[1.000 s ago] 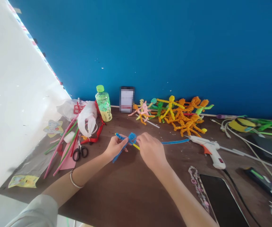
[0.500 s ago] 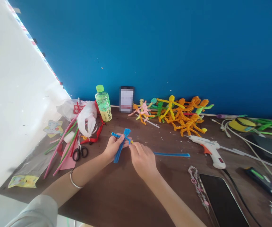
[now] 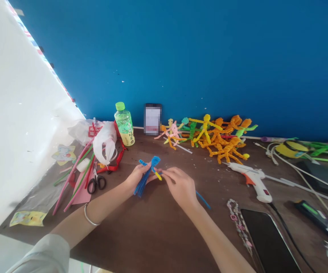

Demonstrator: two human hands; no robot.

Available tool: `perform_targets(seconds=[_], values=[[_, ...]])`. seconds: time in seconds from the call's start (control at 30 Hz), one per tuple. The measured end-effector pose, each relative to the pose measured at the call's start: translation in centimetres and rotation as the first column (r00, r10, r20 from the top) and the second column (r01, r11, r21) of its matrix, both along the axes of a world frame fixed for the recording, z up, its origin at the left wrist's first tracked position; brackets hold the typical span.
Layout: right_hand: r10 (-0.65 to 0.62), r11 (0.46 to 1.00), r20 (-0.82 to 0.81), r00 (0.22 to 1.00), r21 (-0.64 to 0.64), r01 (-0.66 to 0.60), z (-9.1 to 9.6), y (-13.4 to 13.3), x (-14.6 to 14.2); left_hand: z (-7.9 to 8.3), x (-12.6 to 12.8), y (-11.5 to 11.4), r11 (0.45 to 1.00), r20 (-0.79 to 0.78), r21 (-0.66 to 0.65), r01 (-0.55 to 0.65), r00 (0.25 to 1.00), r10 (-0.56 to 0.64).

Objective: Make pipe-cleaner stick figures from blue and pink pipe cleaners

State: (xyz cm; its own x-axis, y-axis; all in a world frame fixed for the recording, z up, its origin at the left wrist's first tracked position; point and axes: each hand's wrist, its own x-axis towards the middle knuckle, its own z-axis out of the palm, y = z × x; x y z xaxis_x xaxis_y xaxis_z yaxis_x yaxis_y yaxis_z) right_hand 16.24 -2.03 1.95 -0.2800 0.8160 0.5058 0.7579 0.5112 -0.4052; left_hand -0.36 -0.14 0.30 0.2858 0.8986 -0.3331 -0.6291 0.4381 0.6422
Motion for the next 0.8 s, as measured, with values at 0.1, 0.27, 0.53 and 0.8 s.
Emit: perform_targets(seconds=[0.1, 0.27, 0.53, 0.8], values=[[0.012, 0.999, 0.014, 1.000, -0.053, -0.011, 0.7, 0.7, 0.6, 0.3, 0.0, -0.1, 0.998, -0.085, 0.063, -0.012, 0.996, 0.018], [0.055, 0.996, 0.182, 0.982, -0.075, -0.042, 2.0, 1.5, 1.0, 0.4, 0.1, -0.2, 0.983, -0.289, 0.183, 0.012, 0.956, 0.042], [0.032, 0.999, 0.398, 0.917, 0.007, -0.038, 3.2, 1.6, 0.7, 0.4, -0.1, -0.3, 0.970, -0.397, 0.223, 0.101, 0.918, -0.004], [-0.012, 0.995, 0.480, 0.877, 0.092, -0.037, 3.4, 1.5, -0.4, 0.4, 0.3, -0.6, 0.987, -0.232, 0.161, -0.008, 0.972, 0.045]])
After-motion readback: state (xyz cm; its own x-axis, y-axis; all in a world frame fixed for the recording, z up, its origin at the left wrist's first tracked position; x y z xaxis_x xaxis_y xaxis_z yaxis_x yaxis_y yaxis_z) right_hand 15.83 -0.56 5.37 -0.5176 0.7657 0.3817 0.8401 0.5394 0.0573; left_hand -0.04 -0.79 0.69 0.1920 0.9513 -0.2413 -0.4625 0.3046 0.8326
